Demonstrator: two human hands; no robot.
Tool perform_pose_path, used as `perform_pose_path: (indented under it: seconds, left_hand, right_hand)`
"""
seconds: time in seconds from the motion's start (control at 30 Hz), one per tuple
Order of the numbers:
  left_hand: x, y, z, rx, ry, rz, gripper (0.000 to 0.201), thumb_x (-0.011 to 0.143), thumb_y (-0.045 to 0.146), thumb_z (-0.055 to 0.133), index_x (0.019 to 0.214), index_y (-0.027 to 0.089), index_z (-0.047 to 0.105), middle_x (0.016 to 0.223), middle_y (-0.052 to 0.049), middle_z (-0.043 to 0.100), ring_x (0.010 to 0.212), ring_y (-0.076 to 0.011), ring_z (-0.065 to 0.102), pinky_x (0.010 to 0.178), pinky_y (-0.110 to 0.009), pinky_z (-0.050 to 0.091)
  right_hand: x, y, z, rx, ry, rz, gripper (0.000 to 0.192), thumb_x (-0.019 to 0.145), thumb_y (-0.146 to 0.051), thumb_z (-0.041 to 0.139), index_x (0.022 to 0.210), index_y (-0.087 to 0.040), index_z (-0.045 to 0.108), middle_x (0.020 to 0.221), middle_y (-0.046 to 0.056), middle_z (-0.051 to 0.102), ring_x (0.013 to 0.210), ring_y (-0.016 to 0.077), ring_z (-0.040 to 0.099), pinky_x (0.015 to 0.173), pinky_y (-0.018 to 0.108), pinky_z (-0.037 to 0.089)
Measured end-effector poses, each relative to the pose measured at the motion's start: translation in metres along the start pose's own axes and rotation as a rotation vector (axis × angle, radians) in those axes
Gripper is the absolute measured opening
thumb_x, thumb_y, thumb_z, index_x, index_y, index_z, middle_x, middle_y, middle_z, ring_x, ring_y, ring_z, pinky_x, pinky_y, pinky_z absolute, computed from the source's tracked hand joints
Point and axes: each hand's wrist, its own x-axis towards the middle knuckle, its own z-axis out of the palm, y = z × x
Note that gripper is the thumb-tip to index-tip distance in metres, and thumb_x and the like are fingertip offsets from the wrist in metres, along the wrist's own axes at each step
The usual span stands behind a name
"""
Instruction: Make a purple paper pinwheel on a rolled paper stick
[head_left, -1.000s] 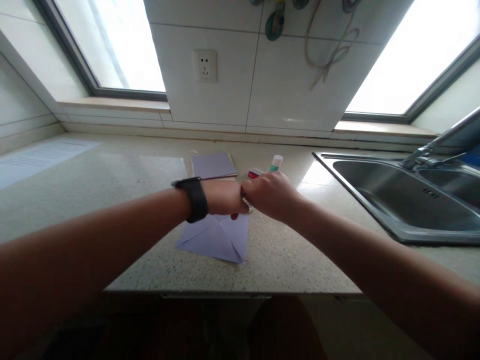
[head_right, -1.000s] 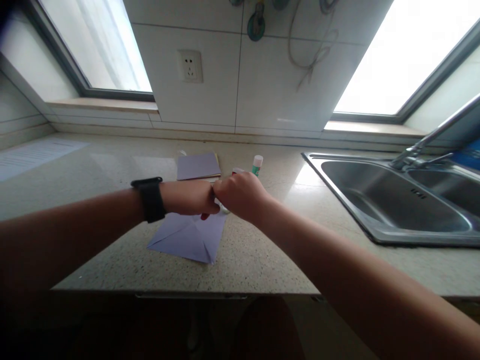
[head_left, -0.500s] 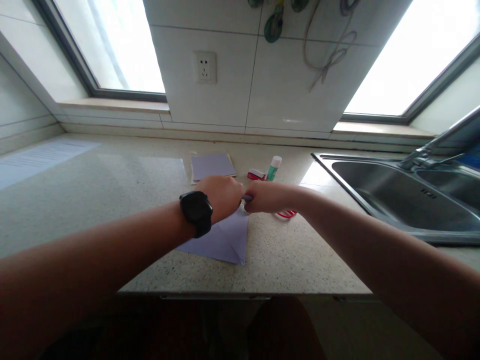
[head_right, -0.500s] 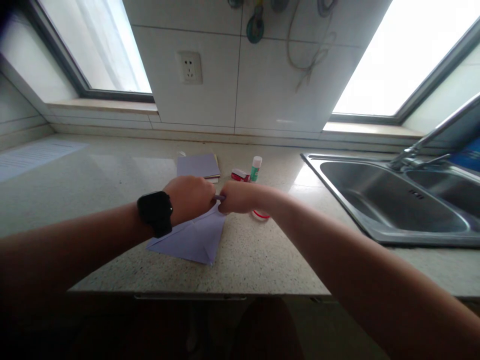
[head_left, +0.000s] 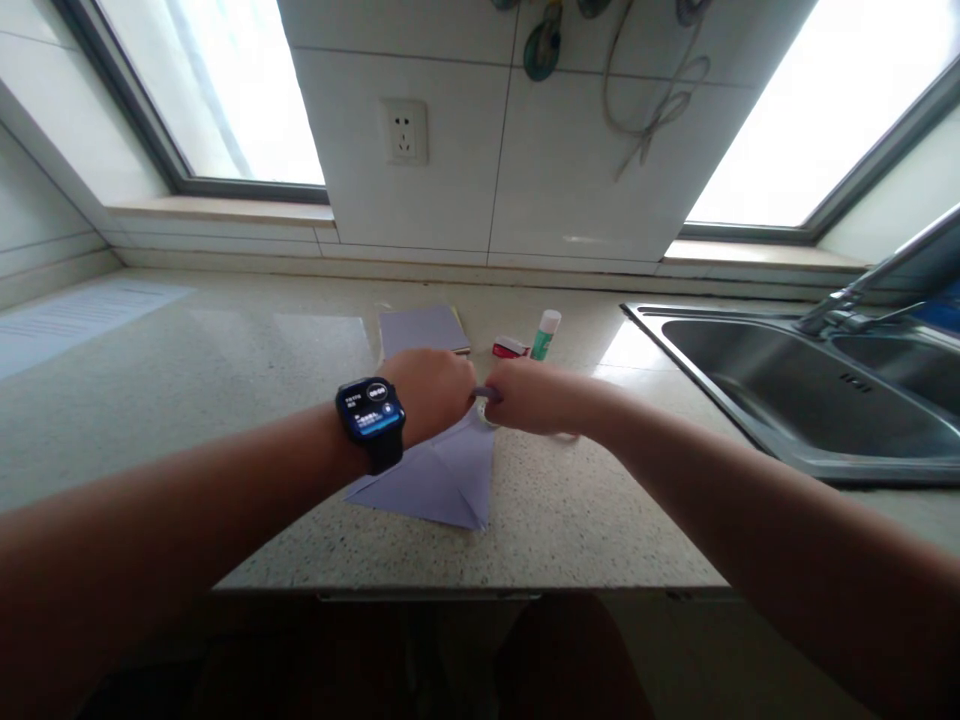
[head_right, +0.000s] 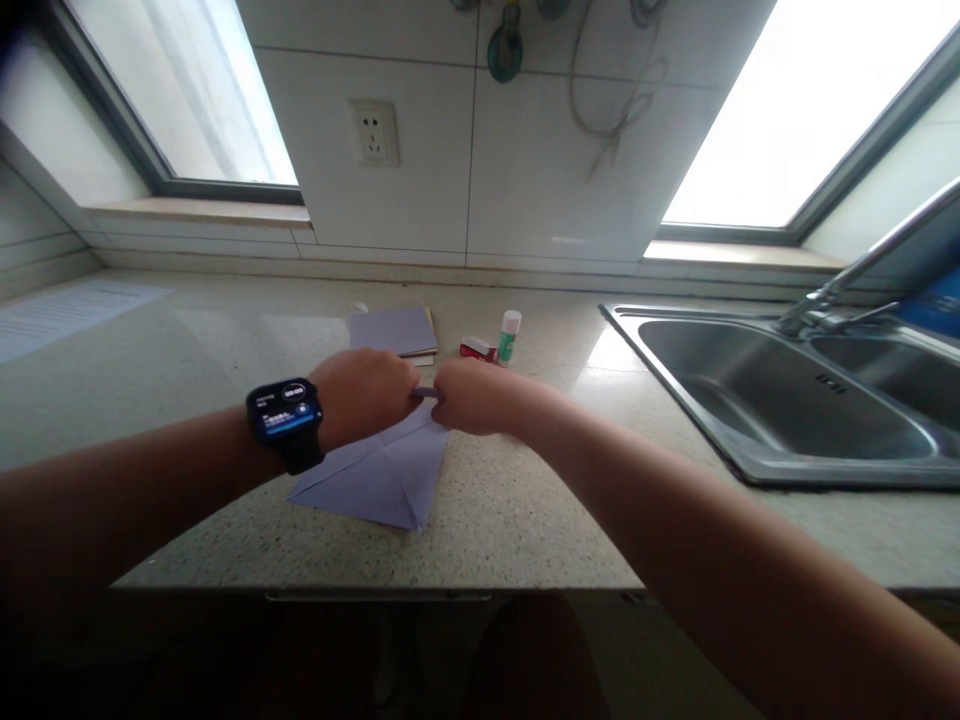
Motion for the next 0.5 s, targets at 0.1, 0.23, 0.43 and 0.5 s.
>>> perform_pose_path:
  seconds: [0.1, 0.23, 0.43, 0.5]
  left_hand:
    - [-0.008, 0.007, 0.003, 0.035, 0.049, -0.027, 0.04, 0.096, 0.021, 0.035, 0.092, 0.007, 0.073, 0.091, -0.026, 0.072, 0.089, -0.0404, 0.07, 0.073, -0.05, 0.048]
    - [-0.007, 0.005, 0.004, -0.05, 0.017, -0.03, 0.036, 0.095, 0.027, 0.04, 0.085, 0.012, 0.07, 0.086, -0.02, 0.072, 0.082, -0.0325, 0.07, 0.071, -0.042, 0.048]
    - [0.001, -0.011, -0.004, -0.445, -0.336, 0.084, 0.041, 0.095, 0.052, 0.041, 0.069, 0.022, 0.051, 0.054, 0.004, 0.044, 0.044, -0.0121, 0.041, 0.045, -0.025, 0.038]
    - [0.0, -0.014, -0.005, -0.628, -0.444, 0.098, 0.04, 0.094, 0.054, 0.04, 0.067, 0.024, 0.041, 0.054, 0.006, 0.034, 0.042, -0.0112, 0.032, 0.042, -0.025, 0.033]
  right_hand:
    - [0.0, 0.0, -0.004, 0.058, -0.099, -0.013, 0.022, 0.083, -0.024, 0.058, 0.072, -0.013, 0.074, 0.058, 0.004, 0.065, 0.046, 0.0082, 0.05, 0.048, 0.025, 0.031]
    - [-0.004, 0.002, -0.004, -0.013, -0.006, 0.004, 0.021, 0.085, -0.02, 0.057, 0.079, -0.01, 0.075, 0.07, 0.011, 0.07, 0.057, 0.013, 0.056, 0.055, 0.028, 0.032]
    - [-0.014, 0.007, 0.002, -0.26, 0.279, -0.042, 0.031, 0.096, -0.01, 0.04, 0.096, -0.011, 0.071, 0.081, 0.017, 0.071, 0.075, 0.0242, 0.063, 0.064, 0.036, 0.031]
    - [-0.016, 0.006, 0.001, -0.31, 0.354, -0.052, 0.035, 0.097, -0.008, 0.035, 0.096, -0.012, 0.07, 0.079, 0.015, 0.07, 0.076, 0.0251, 0.063, 0.066, 0.037, 0.031]
